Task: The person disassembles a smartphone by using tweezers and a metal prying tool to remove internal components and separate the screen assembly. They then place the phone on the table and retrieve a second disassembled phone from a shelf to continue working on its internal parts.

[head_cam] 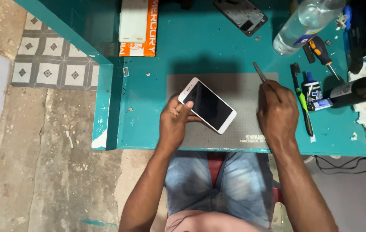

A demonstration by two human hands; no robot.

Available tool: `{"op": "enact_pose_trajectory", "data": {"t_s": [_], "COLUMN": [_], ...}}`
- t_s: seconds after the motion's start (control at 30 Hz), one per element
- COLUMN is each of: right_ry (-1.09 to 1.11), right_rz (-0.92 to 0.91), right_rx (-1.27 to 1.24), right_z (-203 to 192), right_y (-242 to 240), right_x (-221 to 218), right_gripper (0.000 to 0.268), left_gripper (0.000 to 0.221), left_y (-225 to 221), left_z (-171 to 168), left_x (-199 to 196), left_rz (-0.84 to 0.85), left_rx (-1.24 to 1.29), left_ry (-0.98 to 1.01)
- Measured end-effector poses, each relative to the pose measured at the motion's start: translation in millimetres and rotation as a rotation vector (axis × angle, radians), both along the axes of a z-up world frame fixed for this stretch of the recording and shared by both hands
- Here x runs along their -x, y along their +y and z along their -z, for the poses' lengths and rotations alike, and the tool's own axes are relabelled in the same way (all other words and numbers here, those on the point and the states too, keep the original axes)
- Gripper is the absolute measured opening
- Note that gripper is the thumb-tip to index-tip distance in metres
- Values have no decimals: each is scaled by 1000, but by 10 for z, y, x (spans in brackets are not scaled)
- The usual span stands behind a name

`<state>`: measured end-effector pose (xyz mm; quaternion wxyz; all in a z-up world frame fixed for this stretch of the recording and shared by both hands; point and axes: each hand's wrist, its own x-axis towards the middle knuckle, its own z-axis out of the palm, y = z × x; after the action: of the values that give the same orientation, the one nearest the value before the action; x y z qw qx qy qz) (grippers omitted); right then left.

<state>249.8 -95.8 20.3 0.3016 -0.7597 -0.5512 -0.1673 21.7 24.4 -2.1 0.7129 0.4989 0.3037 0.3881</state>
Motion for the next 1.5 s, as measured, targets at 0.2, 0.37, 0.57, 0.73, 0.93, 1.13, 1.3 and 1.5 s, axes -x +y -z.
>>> {"op": "enact_pose_trajectory", "data": {"t_s": [0.2,0.37,0.57,0.73,0.93,1.13,1.3,1.5], "right_ry": [55,76,67,53,35,60,69,139], "right_rz": [42,158,205,213,205,155,-28,-62], "right_rx": [-49,-14,-5,20,3,-21,-59,-65], "right_z": [-56,-44,-45,-117,-121,-182,-247,-221], "right_y": [-49,-106,-76,-34,-16,-14,-14,5], "right_x": [-2,5,8,46,33,37,28,8], "right_gripper": [35,38,27,22,24,33,42,49], "left_gripper": [40,39,39,39,42,38,39,42], "left_y": [-13,-28,-3,8,-17,27,25,-34], "left_z": [-62,-42,26,94,45,-31,-41,-28], "left_x": [-11,0,10,16,-2,-39,-35,-47], "left_rz": [-10,-71,-88,-15,15,-33,-52,-81], "left_rx": [47,40,46,81,114,136,131,89], "left_ry": [-37,-23,-52,-47,-10,-20,-22,11]}}
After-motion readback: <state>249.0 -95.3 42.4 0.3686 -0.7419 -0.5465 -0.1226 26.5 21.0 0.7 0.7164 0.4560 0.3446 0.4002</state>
